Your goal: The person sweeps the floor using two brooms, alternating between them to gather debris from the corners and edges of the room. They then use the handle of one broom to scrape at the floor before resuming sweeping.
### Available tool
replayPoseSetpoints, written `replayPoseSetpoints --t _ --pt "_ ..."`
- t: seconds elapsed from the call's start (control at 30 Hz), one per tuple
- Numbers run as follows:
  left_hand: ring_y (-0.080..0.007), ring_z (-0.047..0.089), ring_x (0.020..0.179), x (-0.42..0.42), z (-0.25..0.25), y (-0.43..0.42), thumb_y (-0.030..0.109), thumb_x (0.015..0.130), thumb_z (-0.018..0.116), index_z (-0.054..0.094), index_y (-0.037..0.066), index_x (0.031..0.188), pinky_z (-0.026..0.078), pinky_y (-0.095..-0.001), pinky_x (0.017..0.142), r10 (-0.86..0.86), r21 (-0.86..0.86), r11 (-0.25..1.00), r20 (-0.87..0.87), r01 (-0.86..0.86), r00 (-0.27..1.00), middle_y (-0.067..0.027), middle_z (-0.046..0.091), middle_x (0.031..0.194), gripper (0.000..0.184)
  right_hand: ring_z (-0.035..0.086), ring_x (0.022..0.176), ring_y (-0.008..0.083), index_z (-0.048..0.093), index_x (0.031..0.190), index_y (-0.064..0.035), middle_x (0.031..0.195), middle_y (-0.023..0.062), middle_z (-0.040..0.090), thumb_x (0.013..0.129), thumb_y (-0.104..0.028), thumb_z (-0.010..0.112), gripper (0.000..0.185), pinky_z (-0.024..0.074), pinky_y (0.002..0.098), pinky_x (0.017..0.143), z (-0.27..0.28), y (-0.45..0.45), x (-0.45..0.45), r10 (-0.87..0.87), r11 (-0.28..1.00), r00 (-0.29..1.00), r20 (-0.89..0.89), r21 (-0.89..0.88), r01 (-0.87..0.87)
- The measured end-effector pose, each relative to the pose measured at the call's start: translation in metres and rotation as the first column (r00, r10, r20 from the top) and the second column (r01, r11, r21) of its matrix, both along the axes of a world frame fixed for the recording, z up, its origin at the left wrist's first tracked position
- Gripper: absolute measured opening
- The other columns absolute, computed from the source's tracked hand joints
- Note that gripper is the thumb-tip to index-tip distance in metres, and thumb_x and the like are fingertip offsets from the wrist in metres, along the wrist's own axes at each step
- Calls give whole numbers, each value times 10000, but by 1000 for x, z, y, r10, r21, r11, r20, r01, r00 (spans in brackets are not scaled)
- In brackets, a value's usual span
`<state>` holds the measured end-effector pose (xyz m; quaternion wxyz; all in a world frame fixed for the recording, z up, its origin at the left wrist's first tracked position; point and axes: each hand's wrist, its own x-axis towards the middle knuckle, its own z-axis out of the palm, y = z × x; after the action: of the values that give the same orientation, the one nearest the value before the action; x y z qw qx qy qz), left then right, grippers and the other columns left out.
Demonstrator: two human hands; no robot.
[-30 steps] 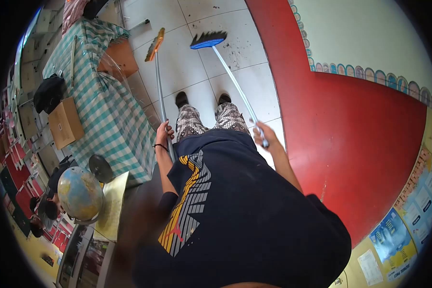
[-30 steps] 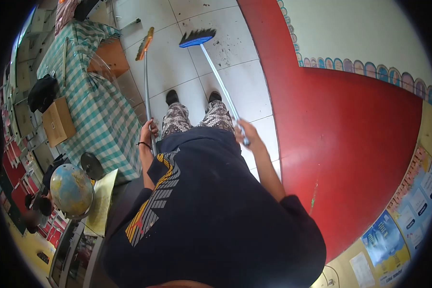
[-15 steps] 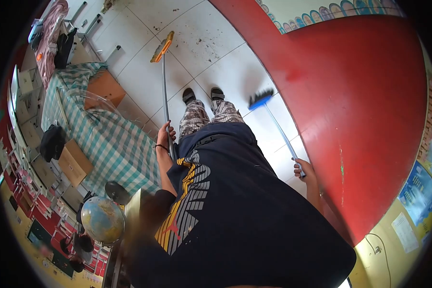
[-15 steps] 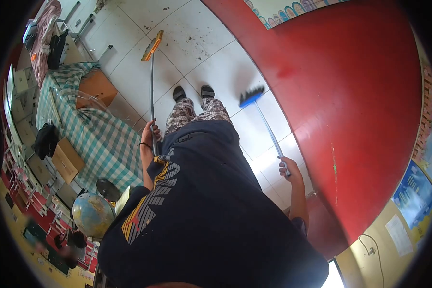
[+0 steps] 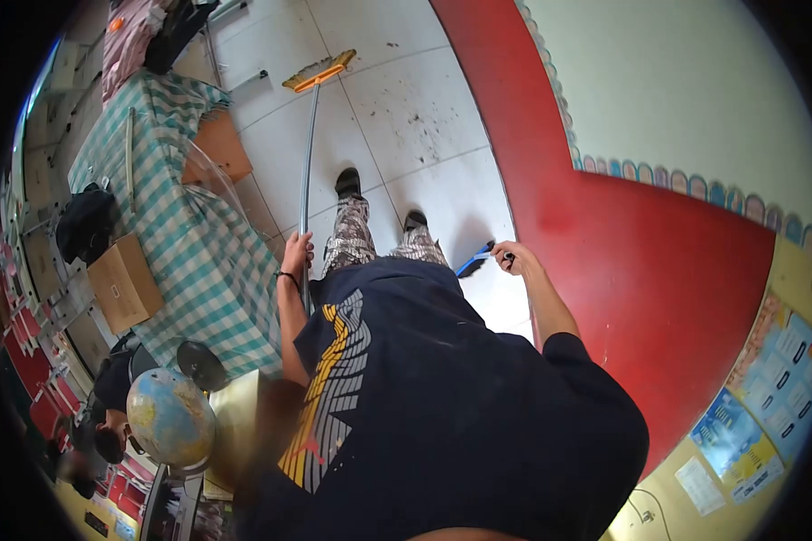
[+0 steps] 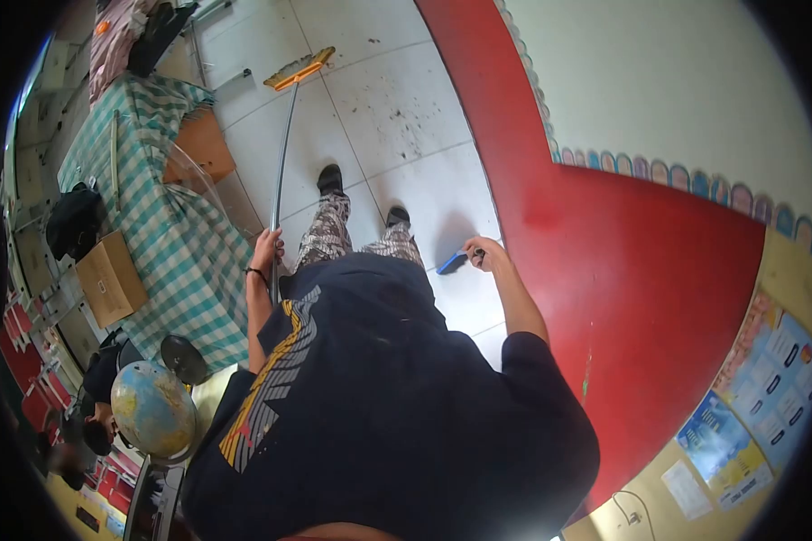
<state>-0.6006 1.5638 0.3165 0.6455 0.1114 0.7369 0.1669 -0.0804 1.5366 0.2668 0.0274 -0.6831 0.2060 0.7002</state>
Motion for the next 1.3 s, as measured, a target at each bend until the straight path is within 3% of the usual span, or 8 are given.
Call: replayPoseSetpoints --t 0.23,0.4,0.63,0.77,0.87,1.03,1.1,1.3 --pt "-78 384 442 -66 -34 32 273 821 528 452 137 931 324 -248 394 -8 -16 1000 -22 8 1000 35 408 607 191 449 405 -1 466 678 -13 518 -39 437 723 0 568 112 221 142 307 69 226 -90 48 984 985 -164 178 -19" --pt "-107 412 454 -80 -42 32 278 806 530 445 114 930 352 -278 400 -13 -25 1000 -58 12 998 5 424 618 223 452 395 -1 418 847 86 539 -39 415 734 -1 577 214 213 146 300 92 364 -164 111 973 973 -203 222 -64" --pt "-107 419 463 -82 -29 13 272 797 529 454 119 921 355 -282 412 2 -84 996 -37 -5 999 6 428 622 211 442 385 11 419 884 106 534 -31 427 785 -19 535 198 257 147 299 95 459 -189 38 938 946 -323 338 78" --pt "-114 419 459 -82 -35 5 281 787 535 475 104 917 354 -282 418 -90 -83 993 -72 84 993 0 440 620 228 412 398 9 475 998 62 540 -42 435 856 -92 485 210 343 142 350 59 415 -166 -166 871 911 -377 378 315" --pt "-118 413 446 -76 -40 -2 286 787 533 481 98 913 353 -287 419 -163 -74 985 -100 156 982 -5 443 615 232 360 408 9 485 1049 -7 559 -55 405 885 -136 446 212 300 146 336 41 336 -142 -89 775 914 -395 550 313" --pt "-109 402 430 -31 -25 -5 274 795 521 471 110 896 332 -273 405 -280 -133 955 -93 267 955 7 428 597 200 325 402 18 466 1140 -74 598 -53 370 893 -165 428 266 288 180 334 37 146 -77 -132 682 878 -459 601 417" --pt "-94 395 426 -10 -38 -14 269 798 519 453 130 869 319 -267 396 -208 -144 969 -56 198 976 25 414 588 169 329 398 21 449 1173 -72 614 -49 382 881 -143 436 301 288 182 333 46 54 -49 -192 698 875 -444 565 440" --pt "-82 394 435 83 -56 -21 280 819 507 456 155 879 302 -250 385 -243 -177 954 11 241 970 46 395 585 148 379 407 48 522 1150 -35 575 -40 407 827 -110 516 331 320 203 356 138 -211 43 -231 813 968 -94 529 245"
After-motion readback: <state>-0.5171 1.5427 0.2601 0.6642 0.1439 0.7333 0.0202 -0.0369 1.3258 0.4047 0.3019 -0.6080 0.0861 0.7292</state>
